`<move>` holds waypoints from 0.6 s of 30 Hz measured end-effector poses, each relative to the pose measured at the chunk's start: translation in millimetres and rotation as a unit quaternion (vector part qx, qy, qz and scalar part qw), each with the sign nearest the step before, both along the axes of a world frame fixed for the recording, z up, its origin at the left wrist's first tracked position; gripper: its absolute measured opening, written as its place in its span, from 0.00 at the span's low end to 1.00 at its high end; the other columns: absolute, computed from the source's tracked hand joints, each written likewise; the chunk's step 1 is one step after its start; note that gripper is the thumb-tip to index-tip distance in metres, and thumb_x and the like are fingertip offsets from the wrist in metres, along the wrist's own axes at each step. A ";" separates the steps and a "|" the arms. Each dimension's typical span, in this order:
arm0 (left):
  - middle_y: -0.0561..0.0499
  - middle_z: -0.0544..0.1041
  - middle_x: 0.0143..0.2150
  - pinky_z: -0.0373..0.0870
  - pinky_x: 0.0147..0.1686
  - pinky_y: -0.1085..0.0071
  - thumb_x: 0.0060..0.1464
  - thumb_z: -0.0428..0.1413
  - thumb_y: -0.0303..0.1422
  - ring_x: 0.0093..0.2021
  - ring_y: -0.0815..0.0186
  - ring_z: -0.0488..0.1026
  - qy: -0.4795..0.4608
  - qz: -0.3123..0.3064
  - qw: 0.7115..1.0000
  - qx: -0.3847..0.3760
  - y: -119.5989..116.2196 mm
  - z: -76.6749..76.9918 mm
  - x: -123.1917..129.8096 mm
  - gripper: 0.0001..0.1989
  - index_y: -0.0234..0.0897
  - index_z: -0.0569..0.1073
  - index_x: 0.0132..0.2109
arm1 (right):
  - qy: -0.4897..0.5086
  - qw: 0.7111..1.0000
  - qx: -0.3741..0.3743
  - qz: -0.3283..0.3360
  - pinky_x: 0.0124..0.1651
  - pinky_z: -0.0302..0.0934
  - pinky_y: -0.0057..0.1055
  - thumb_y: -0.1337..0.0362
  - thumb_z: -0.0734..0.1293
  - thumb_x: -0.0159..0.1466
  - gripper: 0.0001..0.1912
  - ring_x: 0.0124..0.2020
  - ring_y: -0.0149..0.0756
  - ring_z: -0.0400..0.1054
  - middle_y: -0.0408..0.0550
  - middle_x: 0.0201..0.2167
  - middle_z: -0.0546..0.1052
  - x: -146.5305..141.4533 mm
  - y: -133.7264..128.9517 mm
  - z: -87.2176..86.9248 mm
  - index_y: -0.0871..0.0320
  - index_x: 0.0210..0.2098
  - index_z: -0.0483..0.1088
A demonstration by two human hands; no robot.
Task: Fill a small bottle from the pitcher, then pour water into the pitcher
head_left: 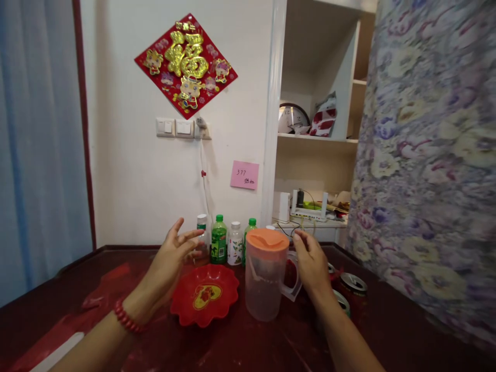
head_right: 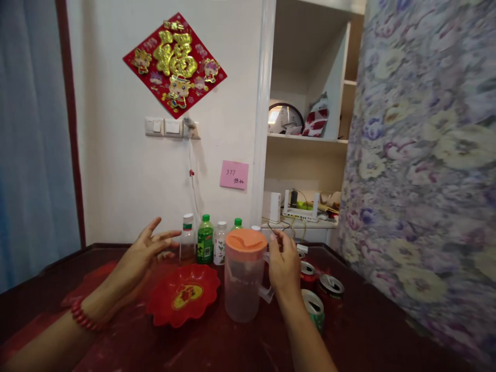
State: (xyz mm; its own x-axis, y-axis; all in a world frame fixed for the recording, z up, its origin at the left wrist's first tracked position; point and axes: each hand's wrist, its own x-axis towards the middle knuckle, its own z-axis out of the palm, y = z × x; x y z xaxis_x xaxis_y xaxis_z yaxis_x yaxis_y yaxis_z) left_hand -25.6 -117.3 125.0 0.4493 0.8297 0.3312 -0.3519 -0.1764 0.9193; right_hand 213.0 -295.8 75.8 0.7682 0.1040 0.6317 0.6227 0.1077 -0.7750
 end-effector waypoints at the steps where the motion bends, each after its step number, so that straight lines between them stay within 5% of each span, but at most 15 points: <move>1: 0.42 0.77 0.56 0.76 0.34 0.72 0.52 0.62 0.29 0.40 0.65 0.78 0.006 0.000 1.000 -0.001 0.6 -1.0 -0.2 0.44 0.44 0.50 0.72 | -0.001 1.000 -0.013 0.005 0.51 0.60 0.44 0.42 0.62 0.62 0.29 0.47 0.51 0.69 0.56 0.46 0.77 1.0 -0.2 -3.4 0.59 0.47 0.74; 7: 0.45 0.72 0.64 0.75 0.51 0.65 0.55 0.62 0.35 0.59 0.56 0.74 0.045 0.029 0.998 0.041 7.5 -2.1 -10.6 0.35 0.47 0.60 0.67 | -0.009 0.998 -0.049 0.023 0.52 0.60 0.41 0.42 0.58 0.67 0.28 0.48 0.49 0.70 0.56 0.46 0.77 -4.1 -3.3 -16.5 0.59 0.47 0.74; 13: 0.47 0.74 0.63 0.76 0.54 0.63 0.55 0.62 0.37 0.61 0.54 0.73 0.062 0.066 0.993 0.075 19.5 -0.9 -30.5 0.29 0.48 0.65 0.63 | -0.014 0.997 -0.054 0.048 0.50 0.62 0.38 0.44 0.60 0.67 0.25 0.47 0.46 0.70 0.53 0.46 0.77 -8.3 3.3 -21.3 0.58 0.47 0.73; 18: 0.43 0.75 0.62 0.75 0.58 0.56 0.50 0.65 0.41 0.61 0.50 0.73 0.110 0.080 0.988 0.078 29.0 -4.9 -53.3 0.30 0.45 0.68 0.60 | 0.039 0.998 -0.030 0.046 0.37 0.64 0.37 0.41 0.61 0.64 0.28 0.37 0.47 0.72 0.53 0.38 0.78 -10.0 7.8 -28.0 0.58 0.47 0.72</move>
